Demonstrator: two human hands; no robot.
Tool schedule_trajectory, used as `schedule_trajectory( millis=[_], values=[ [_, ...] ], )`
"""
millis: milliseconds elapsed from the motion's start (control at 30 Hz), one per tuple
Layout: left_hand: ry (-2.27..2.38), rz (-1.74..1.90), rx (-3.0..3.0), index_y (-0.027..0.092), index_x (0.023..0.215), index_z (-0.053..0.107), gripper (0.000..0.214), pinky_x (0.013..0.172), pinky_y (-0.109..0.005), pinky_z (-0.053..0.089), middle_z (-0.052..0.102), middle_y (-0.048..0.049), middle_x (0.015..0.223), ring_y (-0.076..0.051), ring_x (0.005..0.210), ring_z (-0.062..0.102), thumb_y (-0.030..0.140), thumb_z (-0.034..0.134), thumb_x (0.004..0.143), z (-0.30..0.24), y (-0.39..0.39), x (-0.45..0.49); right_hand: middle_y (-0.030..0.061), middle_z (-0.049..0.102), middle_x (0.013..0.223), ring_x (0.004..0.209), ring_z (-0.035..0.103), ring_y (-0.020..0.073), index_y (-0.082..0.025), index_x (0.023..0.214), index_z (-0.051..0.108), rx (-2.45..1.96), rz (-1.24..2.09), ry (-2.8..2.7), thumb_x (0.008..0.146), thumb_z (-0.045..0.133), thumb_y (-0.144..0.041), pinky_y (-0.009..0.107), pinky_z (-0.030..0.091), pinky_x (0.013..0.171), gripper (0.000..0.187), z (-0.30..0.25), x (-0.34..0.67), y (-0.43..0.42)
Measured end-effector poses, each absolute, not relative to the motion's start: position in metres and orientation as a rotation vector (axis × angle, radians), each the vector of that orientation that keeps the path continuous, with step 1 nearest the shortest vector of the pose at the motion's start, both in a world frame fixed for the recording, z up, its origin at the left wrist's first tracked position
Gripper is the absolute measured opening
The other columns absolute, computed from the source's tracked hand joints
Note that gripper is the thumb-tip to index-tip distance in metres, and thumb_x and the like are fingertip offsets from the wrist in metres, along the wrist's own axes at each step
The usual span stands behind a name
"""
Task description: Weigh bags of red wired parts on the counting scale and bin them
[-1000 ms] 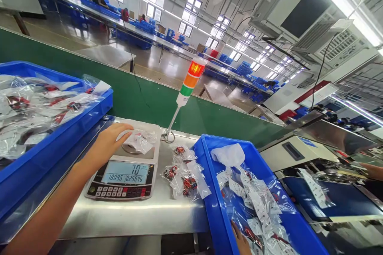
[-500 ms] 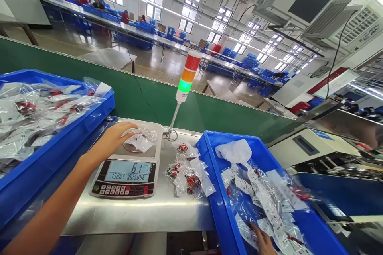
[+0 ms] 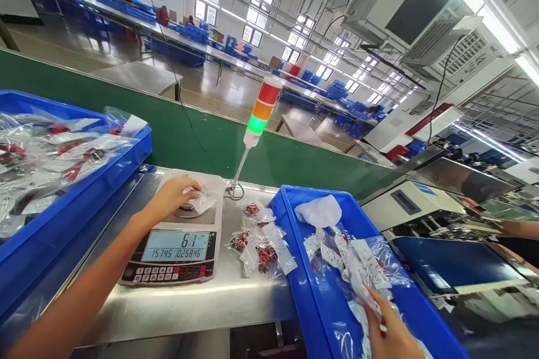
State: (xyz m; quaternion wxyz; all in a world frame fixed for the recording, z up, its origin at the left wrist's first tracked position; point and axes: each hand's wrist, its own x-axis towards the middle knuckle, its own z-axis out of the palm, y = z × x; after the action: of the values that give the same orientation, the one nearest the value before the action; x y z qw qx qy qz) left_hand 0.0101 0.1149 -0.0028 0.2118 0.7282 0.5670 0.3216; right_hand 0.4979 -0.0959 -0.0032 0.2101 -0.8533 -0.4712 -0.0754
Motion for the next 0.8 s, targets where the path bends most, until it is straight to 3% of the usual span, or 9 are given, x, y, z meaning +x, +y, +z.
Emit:
schedule_trajectory(
  millis=[67,133,233,300,367,500,567,667,800],
  values=[
    [1.633,1.013,1.988,0.023,0.085,0.074,0.016,0.119,-0.049,0.041,0.08,-0.0034,0.101,-0.031,0.126,0.063,0.025,0.059,0.082,0.008,0.109,0.009,0.0109,0.081,0.09,0.068,0.074,0.0299,-0.025,0.113,0.077,-2.106,-0.282,-1.491,0.09,0.05,-0.059,0.037,0.056,0.055,0.049,0.018,0.439,-0.071],
    [1.716,1.251,1.941,0.024,0.092,0.074,0.02,0.122,-0.05,0.039,0.079,-0.0016,0.109,-0.029,0.132,0.06,0.031,0.055,0.088,0.024,0.095,-0.002,0.0076,0.08,0.111,0.087,0.077,0.0253,-0.026,0.119,0.074,-1.778,-0.283,-1.737,0.098,0.045,-0.042,0.034,0.06,0.071,0.039,0.031,0.38,-0.038],
    [1.918,1.698,1.823,0.027,0.097,0.074,0.028,0.12,-0.048,0.041,0.079,0.0028,0.111,-0.027,0.13,0.062,0.044,0.053,0.092,0.051,0.062,-0.039,0.0038,0.076,0.127,0.113,0.072,0.0194,-0.026,0.128,0.07,-1.341,-0.249,-2.037,0.101,0.037,-0.015,0.031,0.057,0.092,0.044,0.036,0.301,0.02],
    [2.159,1.782,1.689,0.028,0.099,0.073,0.034,0.118,-0.048,0.042,0.078,0.0056,0.111,-0.027,0.134,0.059,0.052,0.051,0.092,0.064,0.038,-0.073,0.0051,0.075,0.129,0.114,0.071,0.019,-0.024,0.128,0.07,-1.166,-0.263,-2.176,0.099,0.037,-0.008,0.031,0.057,0.094,0.046,0.033,0.257,0.055],
    [2.425,1.699,1.527,0.028,0.098,0.073,0.037,0.11,-0.057,0.041,0.079,0.0048,0.106,-0.034,0.139,0.053,0.056,0.049,0.091,0.069,0.016,-0.107,0.0065,0.074,0.131,0.11,0.072,0.0218,-0.022,0.129,0.07,-1.063,-0.291,-2.323,0.098,0.043,-0.006,0.034,0.058,0.09,0.044,0.028,0.224,0.08],
    [2.628,1.599,1.454,0.025,0.097,0.071,0.049,0.089,-0.066,0.042,0.078,-0.0015,0.097,-0.043,0.143,0.045,0.061,0.039,0.092,0.059,-0.014,-0.147,0.0048,0.079,0.119,0.099,0.071,0.0233,-0.024,0.123,0.072,-0.943,-0.224,-2.447,0.1,0.051,-0.013,0.037,0.057,0.084,0.033,0.022,0.213,0.09],
    [2.697,1.57,1.396,0.026,0.098,0.071,0.052,0.092,-0.065,0.045,0.076,-0.0017,0.104,-0.041,0.137,0.052,0.063,0.036,0.093,0.052,-0.02,-0.147,0.0053,0.08,0.109,0.097,0.072,0.0219,-0.023,0.116,0.074,-1.019,-0.151,-2.322,0.103,0.047,-0.022,0.036,0.056,0.084,0.029,0.017,0.243,0.08],
    [2.668,1.428,1.415,0.029,0.101,0.07,0.049,0.103,-0.061,0.046,0.074,-0.0009,0.112,-0.036,0.128,0.061,0.063,0.035,0.092,0.047,-0.015,-0.129,0.0092,0.08,0.105,0.097,0.073,0.0248,-0.021,0.111,0.074,-1.398,-0.167,-2.006,0.104,0.041,-0.039,0.038,0.055,0.086,0.038,0.001,0.327,0.056],
    [2.376,1.369,1.603,0.033,0.1,0.067,0.041,0.107,-0.051,0.049,0.074,0.0006,0.114,-0.032,0.119,0.066,0.059,0.037,0.092,0.043,0.009,-0.088,0.0136,0.08,0.104,0.094,0.075,0.032,-0.022,0.105,0.073,-2.094,-0.16,-1.802,0.094,0.036,-0.056,0.045,0.057,0.083,0.051,-0.05,0.46,-0.007]
  ],
)
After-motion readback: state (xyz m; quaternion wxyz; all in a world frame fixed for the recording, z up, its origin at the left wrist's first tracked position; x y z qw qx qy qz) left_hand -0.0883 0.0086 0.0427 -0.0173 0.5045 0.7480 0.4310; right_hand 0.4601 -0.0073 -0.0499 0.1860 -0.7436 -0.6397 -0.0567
